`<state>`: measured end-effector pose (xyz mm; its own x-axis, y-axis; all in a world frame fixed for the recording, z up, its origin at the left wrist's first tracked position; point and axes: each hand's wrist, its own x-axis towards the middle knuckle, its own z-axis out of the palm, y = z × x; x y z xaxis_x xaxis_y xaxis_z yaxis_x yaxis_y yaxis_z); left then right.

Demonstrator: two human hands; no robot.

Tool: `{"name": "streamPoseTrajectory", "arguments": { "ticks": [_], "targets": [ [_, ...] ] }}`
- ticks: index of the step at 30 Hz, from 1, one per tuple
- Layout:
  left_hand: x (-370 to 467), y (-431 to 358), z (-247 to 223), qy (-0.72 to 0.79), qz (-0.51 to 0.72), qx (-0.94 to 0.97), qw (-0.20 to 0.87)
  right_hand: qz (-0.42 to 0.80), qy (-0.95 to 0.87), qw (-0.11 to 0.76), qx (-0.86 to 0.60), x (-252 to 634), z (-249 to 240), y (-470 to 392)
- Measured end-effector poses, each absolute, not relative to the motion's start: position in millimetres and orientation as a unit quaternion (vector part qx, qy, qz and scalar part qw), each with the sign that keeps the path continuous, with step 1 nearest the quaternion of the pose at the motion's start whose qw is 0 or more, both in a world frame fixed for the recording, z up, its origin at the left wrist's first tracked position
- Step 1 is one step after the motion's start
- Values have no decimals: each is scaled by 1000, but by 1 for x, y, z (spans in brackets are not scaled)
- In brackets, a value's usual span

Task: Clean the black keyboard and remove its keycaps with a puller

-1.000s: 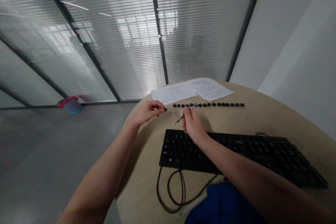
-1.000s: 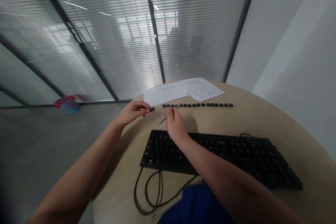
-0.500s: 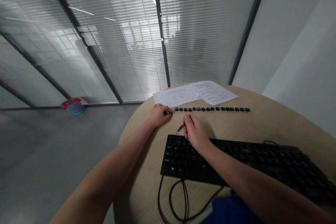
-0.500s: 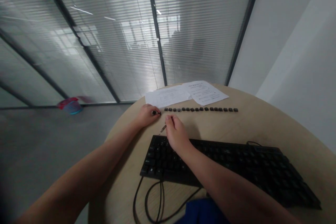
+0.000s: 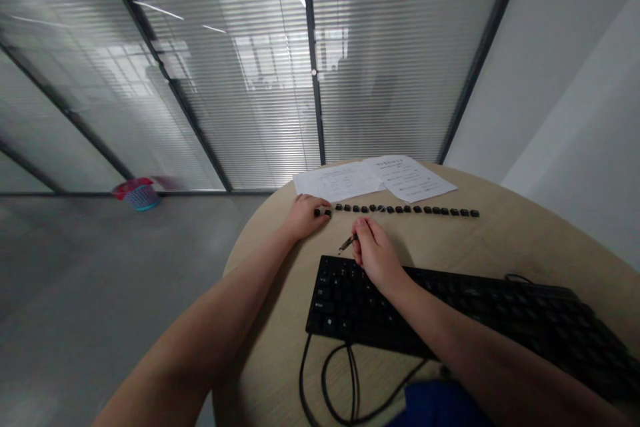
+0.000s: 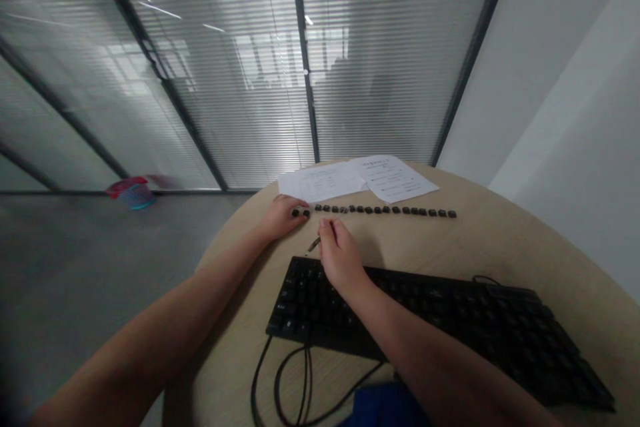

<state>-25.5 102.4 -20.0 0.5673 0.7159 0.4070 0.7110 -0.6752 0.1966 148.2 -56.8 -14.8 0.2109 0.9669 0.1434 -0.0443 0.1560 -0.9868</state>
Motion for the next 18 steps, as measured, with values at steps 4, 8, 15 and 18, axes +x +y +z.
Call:
{"name": "streamPoseTrajectory", "arguments": {
  "ticks": [4, 8, 15, 18],
  "targets": [
    [-35, 101, -14, 428, 222, 876, -15, 438, -446, 605, -493, 148, -12, -58],
    [-45, 104, -15, 484, 190, 854, 16, 439, -444, 604, -495, 147, -9, -60],
    [-41, 106, -22, 488, 179, 854, 36, 433, -442, 603, -504, 148, -9, -61],
    [-38, 106, -21, 484, 180, 855, 42, 429, -444, 604, -504, 149, -10, -60]
  ]
}}
